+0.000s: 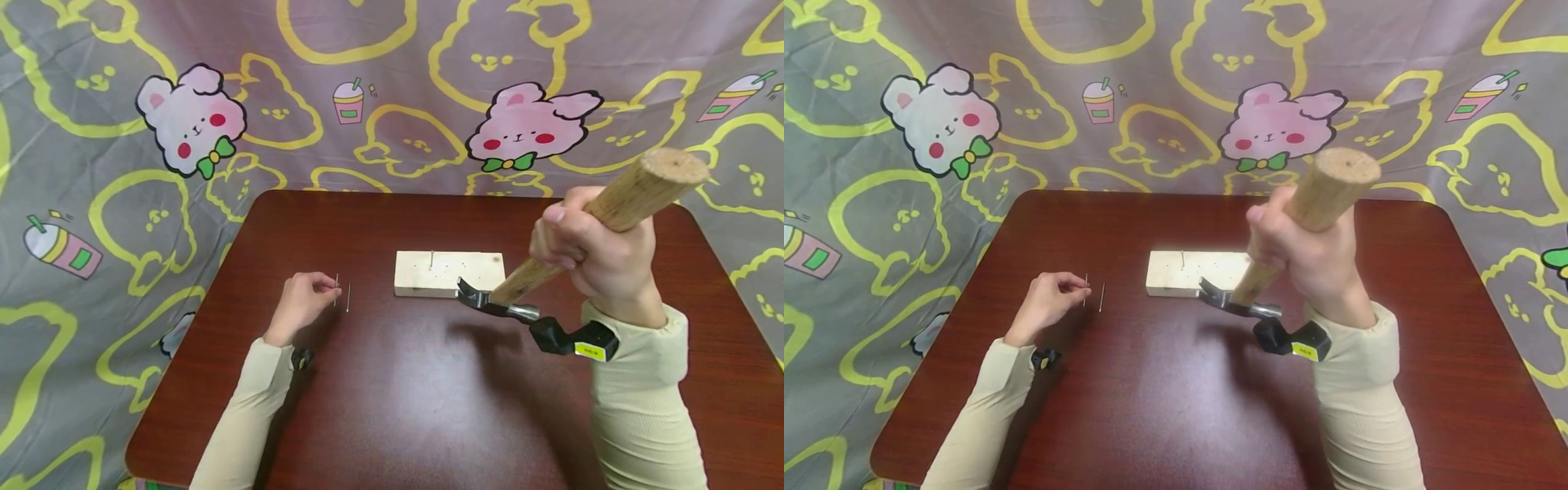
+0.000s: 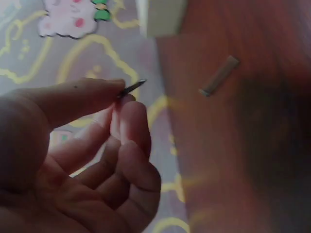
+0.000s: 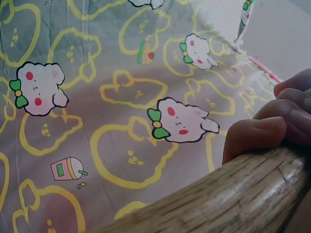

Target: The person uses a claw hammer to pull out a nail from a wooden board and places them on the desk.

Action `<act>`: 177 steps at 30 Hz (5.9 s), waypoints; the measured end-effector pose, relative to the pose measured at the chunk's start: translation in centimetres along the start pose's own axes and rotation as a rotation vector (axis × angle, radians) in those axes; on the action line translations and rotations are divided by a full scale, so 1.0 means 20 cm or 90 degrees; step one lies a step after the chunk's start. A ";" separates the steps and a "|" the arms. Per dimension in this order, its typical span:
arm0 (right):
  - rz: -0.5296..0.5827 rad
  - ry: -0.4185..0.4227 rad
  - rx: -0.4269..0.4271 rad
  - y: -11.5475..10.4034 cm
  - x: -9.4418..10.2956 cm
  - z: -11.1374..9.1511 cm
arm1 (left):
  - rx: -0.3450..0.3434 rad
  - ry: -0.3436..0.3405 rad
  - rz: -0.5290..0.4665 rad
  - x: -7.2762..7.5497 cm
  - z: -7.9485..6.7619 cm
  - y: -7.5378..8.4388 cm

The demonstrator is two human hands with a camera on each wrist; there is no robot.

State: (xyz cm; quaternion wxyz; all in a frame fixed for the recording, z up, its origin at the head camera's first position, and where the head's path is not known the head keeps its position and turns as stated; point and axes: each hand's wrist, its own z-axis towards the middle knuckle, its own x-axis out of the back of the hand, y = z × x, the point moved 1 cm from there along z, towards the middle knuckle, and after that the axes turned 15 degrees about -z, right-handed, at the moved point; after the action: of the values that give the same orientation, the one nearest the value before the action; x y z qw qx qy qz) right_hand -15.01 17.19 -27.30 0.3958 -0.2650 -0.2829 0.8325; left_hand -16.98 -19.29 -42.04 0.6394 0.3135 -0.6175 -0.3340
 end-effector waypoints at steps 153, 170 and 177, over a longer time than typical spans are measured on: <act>-0.447 0.060 -0.400 0.60 -0.09 0.54 | -0.173 -0.142 0.177 -0.62 0.27 0.25; -0.326 0.103 -0.341 0.57 -0.07 0.53 | -0.182 -0.143 0.179 -0.62 0.28 0.26; -0.295 0.113 -0.326 0.53 -0.04 0.50 | -0.165 -0.148 0.178 -0.62 0.28 0.27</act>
State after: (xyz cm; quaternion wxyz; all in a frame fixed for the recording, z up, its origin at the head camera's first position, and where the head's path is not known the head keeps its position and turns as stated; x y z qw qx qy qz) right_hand -26.59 8.27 -27.29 0.5182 -0.3555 -0.4994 0.5965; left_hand -22.51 -6.09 -44.65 0.6389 0.0992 -0.6764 -0.3529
